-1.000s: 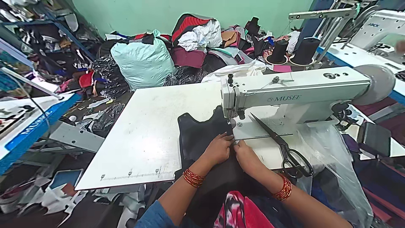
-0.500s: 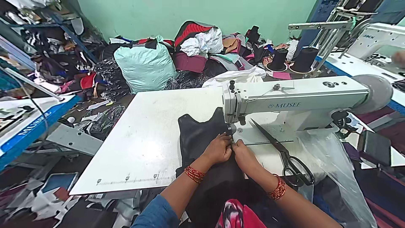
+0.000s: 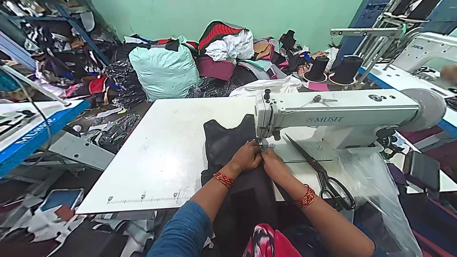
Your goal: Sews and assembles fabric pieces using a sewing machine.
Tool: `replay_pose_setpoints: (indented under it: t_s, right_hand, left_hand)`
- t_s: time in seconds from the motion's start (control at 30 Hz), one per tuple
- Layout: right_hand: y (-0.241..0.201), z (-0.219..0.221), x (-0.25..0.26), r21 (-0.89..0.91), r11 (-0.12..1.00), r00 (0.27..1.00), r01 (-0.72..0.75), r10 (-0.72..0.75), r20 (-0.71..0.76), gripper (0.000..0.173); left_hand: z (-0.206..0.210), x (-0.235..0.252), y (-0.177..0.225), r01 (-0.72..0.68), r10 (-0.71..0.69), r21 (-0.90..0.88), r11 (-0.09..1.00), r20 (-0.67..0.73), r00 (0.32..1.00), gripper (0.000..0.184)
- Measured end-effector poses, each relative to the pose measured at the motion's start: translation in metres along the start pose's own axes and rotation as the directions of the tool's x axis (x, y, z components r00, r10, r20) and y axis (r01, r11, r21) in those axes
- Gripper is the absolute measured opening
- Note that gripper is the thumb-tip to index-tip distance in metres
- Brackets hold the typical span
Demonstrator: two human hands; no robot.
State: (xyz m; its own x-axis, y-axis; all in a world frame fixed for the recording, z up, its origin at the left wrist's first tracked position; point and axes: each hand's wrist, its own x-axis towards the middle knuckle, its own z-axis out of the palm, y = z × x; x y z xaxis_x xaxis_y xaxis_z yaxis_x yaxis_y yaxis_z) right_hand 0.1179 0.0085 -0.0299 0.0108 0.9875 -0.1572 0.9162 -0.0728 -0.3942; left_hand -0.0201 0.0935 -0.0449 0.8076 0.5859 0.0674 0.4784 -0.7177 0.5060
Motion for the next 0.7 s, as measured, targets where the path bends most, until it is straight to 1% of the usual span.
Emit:
replay_pose_setpoints:
  t_s: [0.1, 0.17, 0.2, 0.23, 0.27, 0.3, 0.33, 0.37, 0.4, 0.43, 0.47, 0.5, 0.53, 0.57, 0.6, 0.63, 0.67, 0.7]
  right_hand:
    - [0.007, 0.004, 0.0, 0.058, 0.998, 0.999, 0.016, -0.013, -0.042, 0.037]
    - [0.019, 0.007, -0.009, 0.154, 0.983, 0.987, 0.095, -0.073, -0.143, 0.037]
    - [0.027, 0.006, -0.02, 0.202, 0.969, 0.975, 0.143, -0.102, -0.199, 0.037]
    - [0.034, 0.003, -0.035, 0.247, 0.953, 0.963, 0.177, -0.115, -0.246, 0.035]
    - [0.041, -0.002, -0.055, 0.296, 0.937, 0.96, 0.188, -0.112, -0.256, 0.033]
    - [0.047, -0.007, -0.077, 0.37, 0.911, 0.971, 0.184, -0.11, -0.212, 0.031]
    - [0.053, -0.013, -0.1, 0.464, 0.872, 0.987, 0.156, -0.12, -0.107, 0.029]
    - [0.06, -0.015, -0.122, 0.555, 0.826, 0.989, 0.102, -0.146, 0.036, 0.027]
    - [0.067, -0.012, -0.14, 0.616, 0.787, 0.963, 0.027, -0.186, 0.195, 0.026]
    - [0.073, -0.004, -0.153, 0.643, 0.764, 0.914, -0.042, -0.231, 0.335, 0.026]
    - [0.079, 0.008, -0.161, 0.629, 0.774, 0.864, -0.073, -0.265, 0.427, 0.026]
    - [0.083, 0.021, -0.165, 0.59, 0.803, 0.829, -0.077, -0.278, 0.486, 0.029]
    - [0.086, 0.035, -0.166, 0.554, 0.83, 0.825, -0.07, -0.264, 0.5, 0.034]
    - [0.087, 0.047, -0.163, 0.52, 0.851, 0.849, -0.069, -0.225, 0.479, 0.041]
    - [0.085, 0.054, -0.157, 0.474, 0.876, 0.866, -0.092, -0.165, 0.473, 0.054]
    - [0.081, 0.059, -0.149, 0.426, 0.898, 0.876, -0.105, -0.12, 0.468, 0.062]
    - [0.077, 0.061, -0.14, 0.38, 0.919, 0.876, -0.107, -0.093, 0.473, 0.064]
    - [0.071, 0.062, -0.132, 0.334, 0.936, 0.861, -0.114, -0.075, 0.502, 0.061]
  left_hand:
    - [0.002, 0.001, -0.002, 0.015, -0.015, 0.027, 1.0, 0.011, 1.0, 0.042]
    - [0.003, -0.005, -0.001, 0.013, -0.011, 0.053, 0.999, -0.046, 0.999, 0.037]
    - [0.001, -0.009, 0.005, 0.05, -0.046, 0.061, 0.997, -0.071, 0.996, 0.036]
    - [-0.003, -0.016, 0.013, 0.135, -0.131, 0.067, 0.989, -0.064, 0.989, 0.039]
    - [-0.009, -0.024, 0.025, 0.259, -0.258, 0.072, 0.963, -0.025, 0.966, 0.045]
    - [-0.015, -0.034, 0.036, 0.364, -0.365, 0.081, 0.928, 0.002, 0.931, 0.052]
    - [-0.021, -0.045, 0.045, 0.444, -0.449, 0.103, 0.89, 0.029, 0.893, 0.058]
    - [-0.024, -0.055, 0.051, 0.499, -0.509, 0.13, 0.857, 0.059, 0.858, 0.063]
    - [-0.024, -0.066, 0.055, 0.527, -0.54, 0.154, 0.836, 0.064, 0.839, 0.063]
    - [-0.023, -0.076, 0.055, 0.531, -0.544, 0.168, 0.831, 0.038, 0.839, 0.061]
    - [-0.022, -0.083, 0.052, 0.518, -0.523, 0.168, 0.839, -0.012, 0.852, 0.057]
    - [-0.021, -0.088, 0.049, 0.493, -0.489, 0.159, 0.856, -0.064, 0.87, 0.054]
    - [-0.021, -0.092, 0.046, 0.461, -0.449, 0.151, 0.874, -0.108, 0.887, 0.051]
    - [-0.023, -0.093, 0.043, 0.427, -0.407, 0.149, 0.892, -0.147, 0.902, 0.048]
    - [-0.025, -0.093, 0.04, 0.388, -0.36, 0.163, 0.907, -0.179, 0.916, 0.046]
    - [-0.026, -0.093, 0.036, 0.359, -0.324, 0.18, 0.916, -0.195, 0.926, 0.046]
    - [-0.027, -0.09, 0.03, 0.339, -0.301, 0.193, 0.921, -0.203, 0.932, 0.046]
    - [-0.027, -0.089, 0.027, 0.333, -0.293, 0.201, 0.921, -0.206, 0.934, 0.046]
